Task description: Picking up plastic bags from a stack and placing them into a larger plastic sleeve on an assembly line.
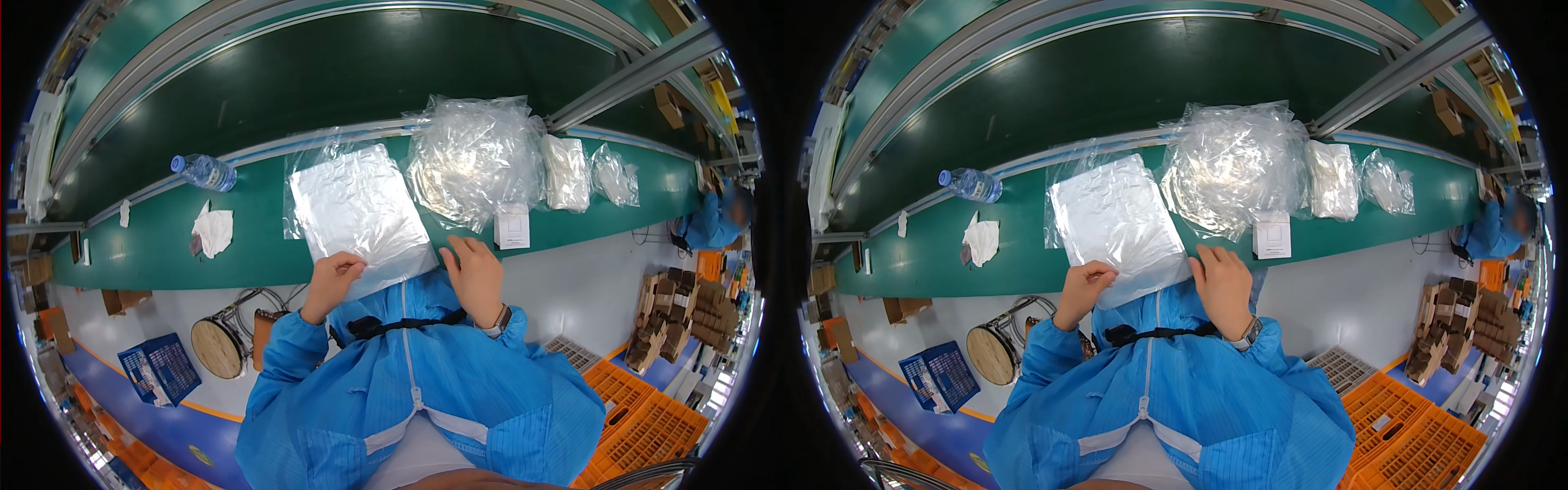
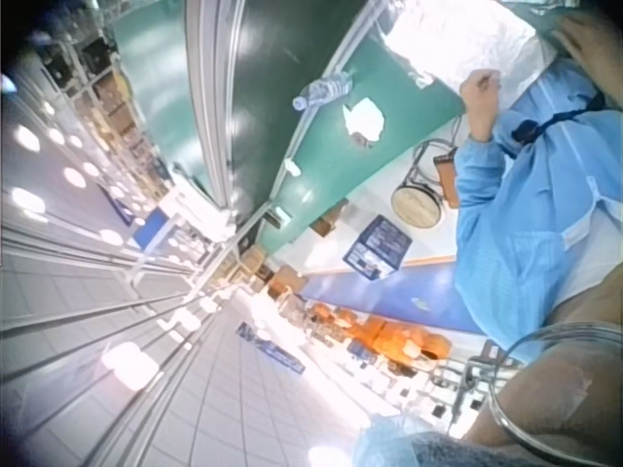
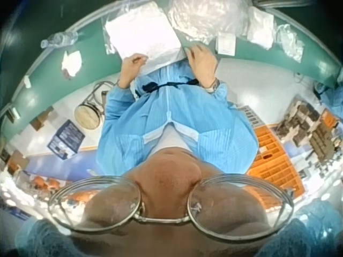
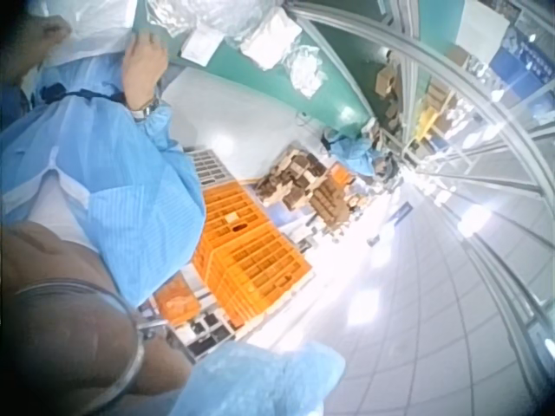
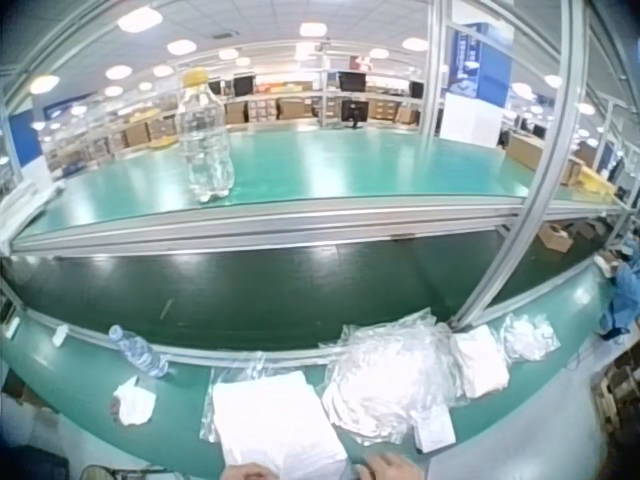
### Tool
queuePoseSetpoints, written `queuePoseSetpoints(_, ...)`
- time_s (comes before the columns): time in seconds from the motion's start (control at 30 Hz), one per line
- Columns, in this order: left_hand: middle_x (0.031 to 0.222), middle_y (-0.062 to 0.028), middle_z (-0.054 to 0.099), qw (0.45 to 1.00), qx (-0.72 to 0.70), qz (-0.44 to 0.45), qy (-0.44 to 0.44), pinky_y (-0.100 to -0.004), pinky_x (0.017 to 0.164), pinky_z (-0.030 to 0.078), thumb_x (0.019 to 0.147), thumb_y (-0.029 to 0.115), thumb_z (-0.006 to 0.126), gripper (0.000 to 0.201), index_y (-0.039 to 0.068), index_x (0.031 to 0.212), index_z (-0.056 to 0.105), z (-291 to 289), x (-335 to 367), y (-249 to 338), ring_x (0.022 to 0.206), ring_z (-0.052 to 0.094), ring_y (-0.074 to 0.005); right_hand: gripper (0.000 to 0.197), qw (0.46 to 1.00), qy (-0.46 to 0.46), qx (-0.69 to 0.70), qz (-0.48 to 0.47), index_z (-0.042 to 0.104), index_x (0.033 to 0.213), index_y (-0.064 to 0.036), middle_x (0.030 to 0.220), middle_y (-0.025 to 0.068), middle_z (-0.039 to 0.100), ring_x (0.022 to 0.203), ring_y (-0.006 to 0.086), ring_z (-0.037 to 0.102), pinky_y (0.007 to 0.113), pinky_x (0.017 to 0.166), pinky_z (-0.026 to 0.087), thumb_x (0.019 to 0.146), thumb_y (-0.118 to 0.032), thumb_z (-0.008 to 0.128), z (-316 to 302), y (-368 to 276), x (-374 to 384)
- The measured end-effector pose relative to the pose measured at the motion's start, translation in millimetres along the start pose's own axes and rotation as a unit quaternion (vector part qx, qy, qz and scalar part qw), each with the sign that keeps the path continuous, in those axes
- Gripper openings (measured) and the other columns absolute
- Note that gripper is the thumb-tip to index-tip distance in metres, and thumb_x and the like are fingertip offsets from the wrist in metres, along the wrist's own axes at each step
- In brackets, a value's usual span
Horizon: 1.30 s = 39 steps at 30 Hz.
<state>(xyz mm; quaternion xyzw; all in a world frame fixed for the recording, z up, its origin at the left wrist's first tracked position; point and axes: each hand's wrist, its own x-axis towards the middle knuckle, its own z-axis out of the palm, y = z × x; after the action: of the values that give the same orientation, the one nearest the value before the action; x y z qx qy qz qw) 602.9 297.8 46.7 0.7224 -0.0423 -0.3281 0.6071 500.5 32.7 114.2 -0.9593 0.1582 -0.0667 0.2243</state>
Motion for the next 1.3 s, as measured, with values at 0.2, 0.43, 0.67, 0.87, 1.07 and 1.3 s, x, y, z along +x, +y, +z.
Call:
queuePoseSetpoints(0.2, 0.086, -0.0045, 0.073, 0.999, -0.009, 0.037, 0.021, -0.0218, 0.07, 0.053, 0.086, 0.0, 0.08, 0.012, -0.002, 0.094, 0.071, 5, 5, 12, 0.079, 0.066, -0.0075, 0.026, 0.978, -0.051, 0.202, -0.006, 0.076, 0.106, -0.003, 0.09, 0.0102, 0.073, 0.072, 0.0274, 0.07, 0.039, 0.067, 0.055, 0.09, -0.024, 0.074, 22, -23, 8)
queuePoseSetpoints(0.43, 0.084, -0.0023, 0.064, 0.997, 0.042, 0.059, -0.009, -0.0202, 0.068, 0.051, 0.084, -0.005, 0.081, 0.019, 0.002, 0.085, 0.062, 28, 2, 11, 0.076, 0.061, -0.0064, 0.028, 0.902, -0.186, 0.389, -0.019, 0.076, 0.095, 0.0007, 0.077, 0.0118, 0.071, 0.062, 0.0185, 0.065, 0.032, 0.058, 0.049, 0.089, -0.026, 0.077, 68, -39, 20)
queuePoseSetpoints(0.67, 0.085, -0.0026, 0.065, 0.992, -0.086, 0.085, 0.041, -0.0209, 0.066, 0.047, 0.084, -0.004, 0.08, 0.021, 0.002, 0.082, 0.06, 2, 11, 15, 0.073, 0.058, -0.0051, 0.02, 0.953, -0.041, 0.3, -0.02, 0.073, 0.082, 0.0002, 0.069, 0.0139, 0.067, 0.059, 0.0265, 0.064, 0.038, 0.055, 0.048, 0.092, -0.017, 0.072, 73, -24, 18)
queuePoseSetpoints(0.87, 0.082, -0.0042, 0.065, 0.95, 0.11, 0.156, 0.246, -0.0233, 0.063, 0.048, 0.09, -0.005, 0.072, 0.009, -0.001, 0.091, 0.064, 3, 8, 34, 0.07, 0.058, -0.0085, 0.016, 0.993, -0.055, 0.064, -0.083, 0.07, 0.079, -0.002, 0.072, 0.0142, 0.066, 0.062, 0.0333, 0.063, 0.043, 0.058, 0.05, 0.091, -0.013, 0.071, 65, -12, 4)
queuePoseSetpoints(1.07, 0.081, -0.0083, 0.064, 0.954, 0.149, 0.224, 0.131, -0.0277, 0.06, 0.047, 0.089, -0.002, 0.071, 0.008, 0.0, 0.097, 0.071, 31, -2, 46, 0.066, 0.058, -0.0146, 0.016, 0.932, -0.018, 0.238, -0.273, 0.071, 0.1, -0.0003, 0.098, 0.014, 0.069, 0.083, 0.0332, 0.067, 0.042, 0.072, 0.055, 0.086, -0.007, 0.072, 62, -50, 2)
queuePoseSetpoints(1.3, 0.085, -0.0113, 0.068, 0.916, 0.227, 0.318, 0.088, -0.0318, 0.061, 0.05, 0.084, -0.003, 0.07, 0.014, 0.0, 0.097, 0.073, 35, -11, 54, 0.067, 0.064, -0.0235, 0.035, 0.902, -0.099, 0.22, -0.358, 0.067, 0.125, -0.0041, 0.149, 0.018, 0.053, 0.146, 0.034, 0.042, 0.05, 0.124, 0.03, 0.091, -0.013, 0.064, 101, -48, 34)
